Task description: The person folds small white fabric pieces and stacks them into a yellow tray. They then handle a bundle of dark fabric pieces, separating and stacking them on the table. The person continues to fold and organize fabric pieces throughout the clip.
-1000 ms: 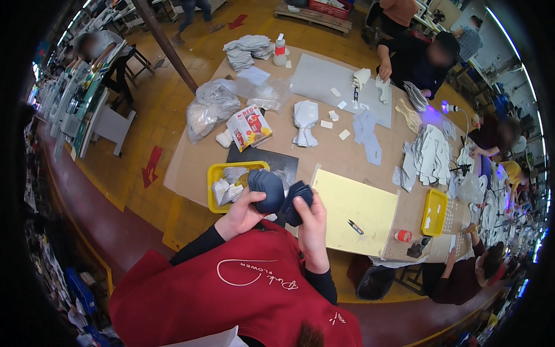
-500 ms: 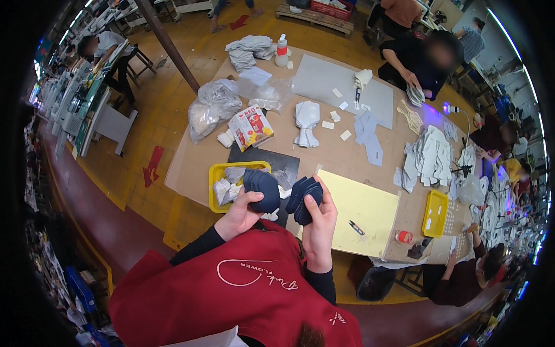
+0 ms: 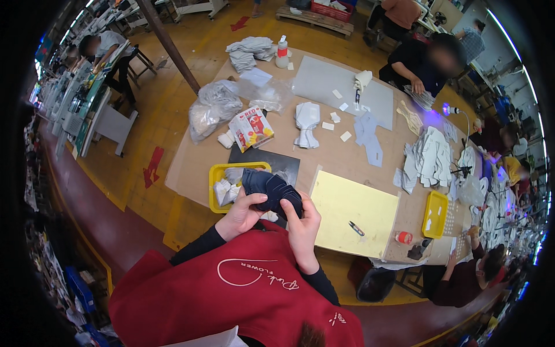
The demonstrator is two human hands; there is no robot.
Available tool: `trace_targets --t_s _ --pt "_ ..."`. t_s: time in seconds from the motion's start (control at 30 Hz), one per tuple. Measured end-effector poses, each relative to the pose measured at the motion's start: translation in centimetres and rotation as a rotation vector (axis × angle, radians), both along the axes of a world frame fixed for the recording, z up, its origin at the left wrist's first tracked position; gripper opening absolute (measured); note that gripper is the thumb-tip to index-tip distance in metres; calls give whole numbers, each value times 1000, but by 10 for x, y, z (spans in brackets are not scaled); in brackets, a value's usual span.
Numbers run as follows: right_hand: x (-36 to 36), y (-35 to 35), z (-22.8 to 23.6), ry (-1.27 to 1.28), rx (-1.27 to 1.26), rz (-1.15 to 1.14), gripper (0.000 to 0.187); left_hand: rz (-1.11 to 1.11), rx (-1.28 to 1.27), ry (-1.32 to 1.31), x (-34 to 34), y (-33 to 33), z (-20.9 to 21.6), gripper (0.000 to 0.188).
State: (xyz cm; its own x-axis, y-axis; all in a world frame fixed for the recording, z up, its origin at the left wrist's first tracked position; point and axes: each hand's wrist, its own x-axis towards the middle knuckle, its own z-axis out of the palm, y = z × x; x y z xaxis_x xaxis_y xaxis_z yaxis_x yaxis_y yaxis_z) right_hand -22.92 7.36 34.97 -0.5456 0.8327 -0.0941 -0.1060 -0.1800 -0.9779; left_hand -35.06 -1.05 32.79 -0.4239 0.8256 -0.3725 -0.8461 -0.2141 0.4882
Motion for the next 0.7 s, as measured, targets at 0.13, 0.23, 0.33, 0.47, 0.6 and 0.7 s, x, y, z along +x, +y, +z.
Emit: trace_targets --t_s 0.13,0.23,0.33,0.47,0.6,0.7 --pt "0 -2 2 10 -7 -29 20 19 14 17 1 0 -4 68" --pt "3 -1 0 11 -54 -23 23 62 9 73 3 2 -8 62" --pt "3 1 -4 132 -173 -72 26 94 -23 139 3 4 -15 57" --pt "9 19 -4 280 -284 -106 21 74 -50 82 -2 3 -13 57" --pt "16 28 4 252 -396 -21 32 36 -62 89 -2 2 -8 60" --pt "6 17 16 136 -385 82 39 33 -29 86 3 6 -7 61"
